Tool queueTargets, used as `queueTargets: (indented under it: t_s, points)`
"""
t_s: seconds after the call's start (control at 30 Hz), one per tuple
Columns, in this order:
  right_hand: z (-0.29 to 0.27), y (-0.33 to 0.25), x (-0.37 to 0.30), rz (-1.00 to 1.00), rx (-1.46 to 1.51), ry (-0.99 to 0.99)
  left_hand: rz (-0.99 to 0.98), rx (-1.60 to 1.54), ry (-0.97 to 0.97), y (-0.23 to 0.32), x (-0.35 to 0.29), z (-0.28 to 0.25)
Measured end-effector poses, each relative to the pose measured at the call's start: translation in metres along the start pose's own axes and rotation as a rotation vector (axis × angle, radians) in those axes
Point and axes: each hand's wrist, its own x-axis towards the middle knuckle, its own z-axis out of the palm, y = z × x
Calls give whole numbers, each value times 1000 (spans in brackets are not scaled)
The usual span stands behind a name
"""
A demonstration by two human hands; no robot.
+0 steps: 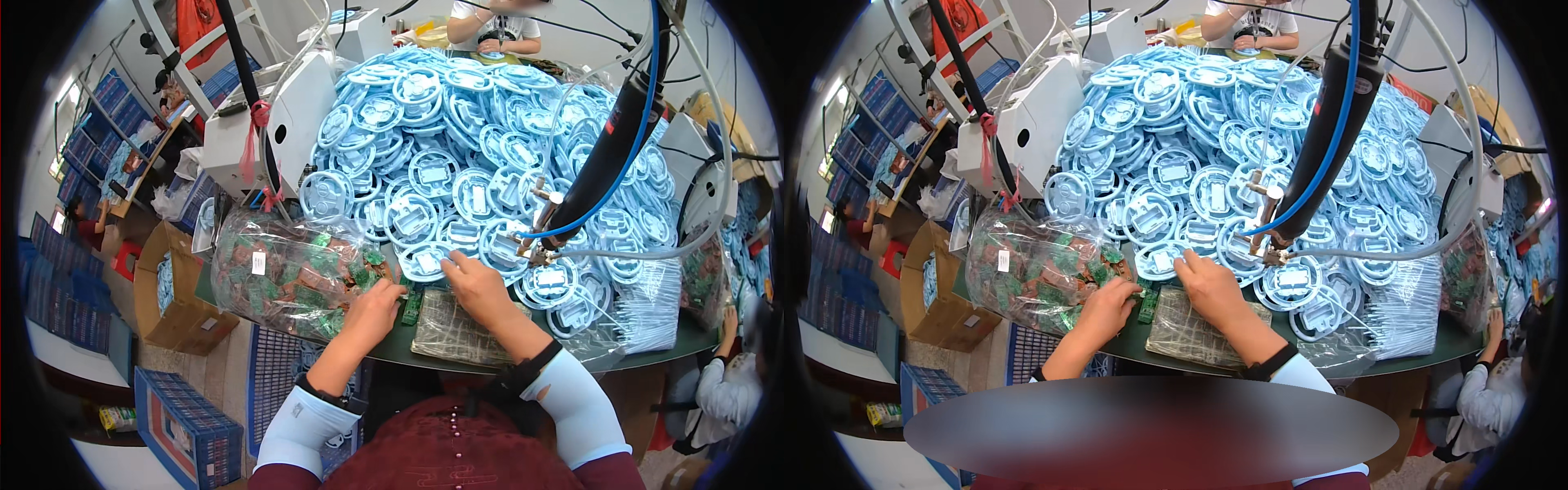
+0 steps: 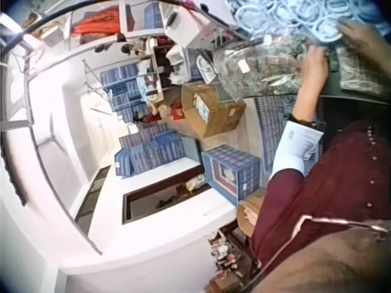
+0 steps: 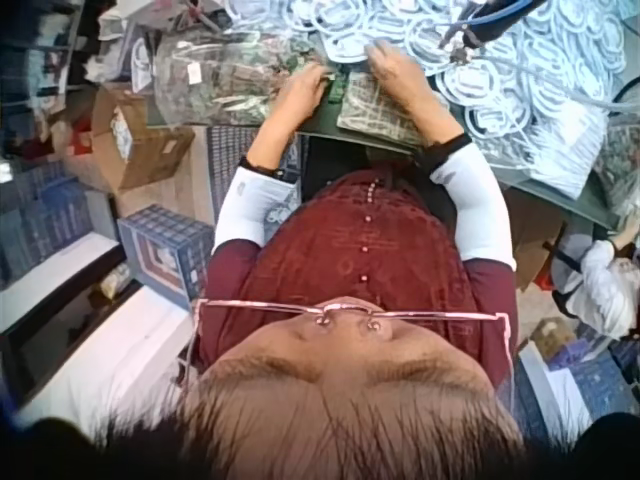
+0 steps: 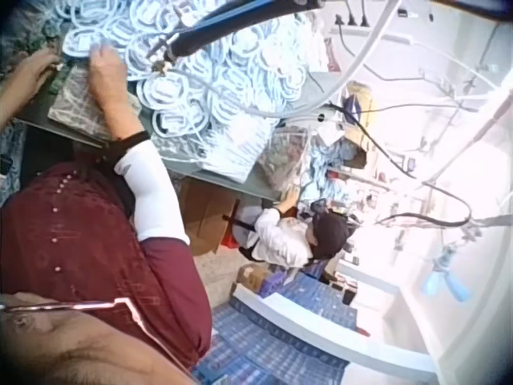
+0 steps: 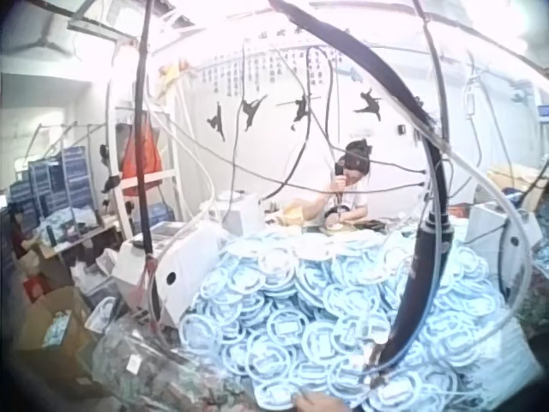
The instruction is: Assembling electronic components by fitting parts together and using a power screwdriver.
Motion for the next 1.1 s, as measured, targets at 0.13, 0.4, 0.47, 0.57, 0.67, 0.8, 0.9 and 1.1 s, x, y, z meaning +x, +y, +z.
queueTargets:
  t_s: [0.13, 0.4, 0.47, 0.57, 0.67, 0.8, 0.9, 1.1]
  points:
    - [-33, -8, -27, 113, 166, 229, 57, -36, -59, 1, 6, 7]
    - [-63, -6, -129, 92, -35, 65, 327, 184, -78, -15, 3, -4]
    - [-64, -7, -136, 97, -33, 80, 354, 197, -51, -15, 5, -2]
    - [-60, -10, -141, 113, -17, 101, 343, 152, 141, -8, 7, -3]
    - [-57, -13, -145, 119, 22, 113, -232, -479, 0, 16, -1, -2]
    - [-57, -15, -149, 141, 62, 99, -198, -162, -156, 43, -6, 21]
    - [-58, -14, -154, 186, 42, 97, -132, -224, 31, 47, -9, 4]
    - [-58, -13, -149, 100, 43, 127, 640, -904, -574, 149, -68, -200]
